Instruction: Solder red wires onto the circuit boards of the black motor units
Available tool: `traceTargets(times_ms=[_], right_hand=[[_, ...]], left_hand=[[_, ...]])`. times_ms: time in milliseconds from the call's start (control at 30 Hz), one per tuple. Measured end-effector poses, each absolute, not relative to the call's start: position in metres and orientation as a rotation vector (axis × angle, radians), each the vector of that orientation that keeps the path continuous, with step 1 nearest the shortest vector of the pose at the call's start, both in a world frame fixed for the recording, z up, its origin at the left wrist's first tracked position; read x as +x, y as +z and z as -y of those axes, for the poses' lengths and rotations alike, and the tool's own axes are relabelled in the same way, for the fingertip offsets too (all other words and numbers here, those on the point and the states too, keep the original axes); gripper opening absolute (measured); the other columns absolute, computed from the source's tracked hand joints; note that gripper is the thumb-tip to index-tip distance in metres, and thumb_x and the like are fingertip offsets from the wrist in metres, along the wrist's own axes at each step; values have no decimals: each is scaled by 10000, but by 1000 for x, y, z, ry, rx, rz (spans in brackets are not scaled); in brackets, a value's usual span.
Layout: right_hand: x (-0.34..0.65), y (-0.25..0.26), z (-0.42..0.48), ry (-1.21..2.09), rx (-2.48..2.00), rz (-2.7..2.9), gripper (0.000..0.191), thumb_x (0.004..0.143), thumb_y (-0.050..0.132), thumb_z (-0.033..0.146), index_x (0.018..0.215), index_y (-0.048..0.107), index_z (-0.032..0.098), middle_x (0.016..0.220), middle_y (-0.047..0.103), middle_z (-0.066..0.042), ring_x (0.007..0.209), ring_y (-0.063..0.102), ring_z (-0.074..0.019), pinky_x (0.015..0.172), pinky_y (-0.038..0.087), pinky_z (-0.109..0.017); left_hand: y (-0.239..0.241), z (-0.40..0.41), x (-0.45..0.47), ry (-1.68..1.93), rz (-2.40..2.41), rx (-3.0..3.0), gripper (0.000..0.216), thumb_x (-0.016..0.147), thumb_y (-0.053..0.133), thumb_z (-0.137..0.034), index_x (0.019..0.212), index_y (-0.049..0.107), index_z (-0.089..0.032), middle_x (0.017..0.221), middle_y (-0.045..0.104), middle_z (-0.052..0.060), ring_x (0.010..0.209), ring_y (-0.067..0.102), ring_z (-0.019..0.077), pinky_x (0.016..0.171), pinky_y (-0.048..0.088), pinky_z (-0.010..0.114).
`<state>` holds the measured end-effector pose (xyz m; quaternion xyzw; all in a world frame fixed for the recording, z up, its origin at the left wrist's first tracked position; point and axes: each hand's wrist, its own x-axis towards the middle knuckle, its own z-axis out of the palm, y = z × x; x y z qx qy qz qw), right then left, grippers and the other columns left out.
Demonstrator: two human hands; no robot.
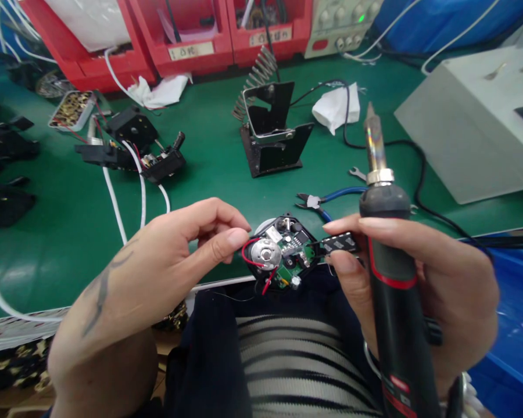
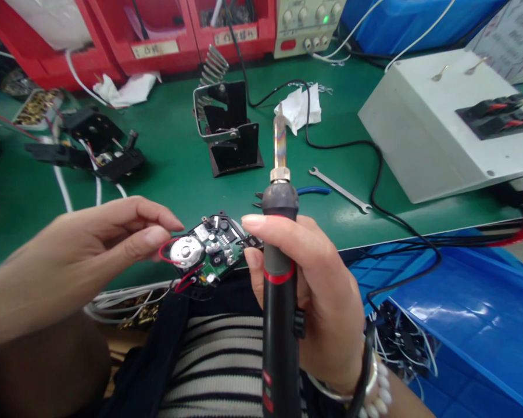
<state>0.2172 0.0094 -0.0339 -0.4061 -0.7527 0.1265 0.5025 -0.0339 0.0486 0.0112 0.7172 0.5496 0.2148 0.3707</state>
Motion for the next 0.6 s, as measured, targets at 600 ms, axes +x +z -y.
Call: traceTargets(times_ms=[600], right_hand=[[217,-35,-11,275,-997,1837,317,960,751,91,1260,671,154,1132,743,-9,1011,717,-68,971,597,-123]], left_hand=[[14,-49,-26,781,-1161,1877,154,946,736,-194,867,831,-287,942,763,-75,937,712,49,864,511,30]])
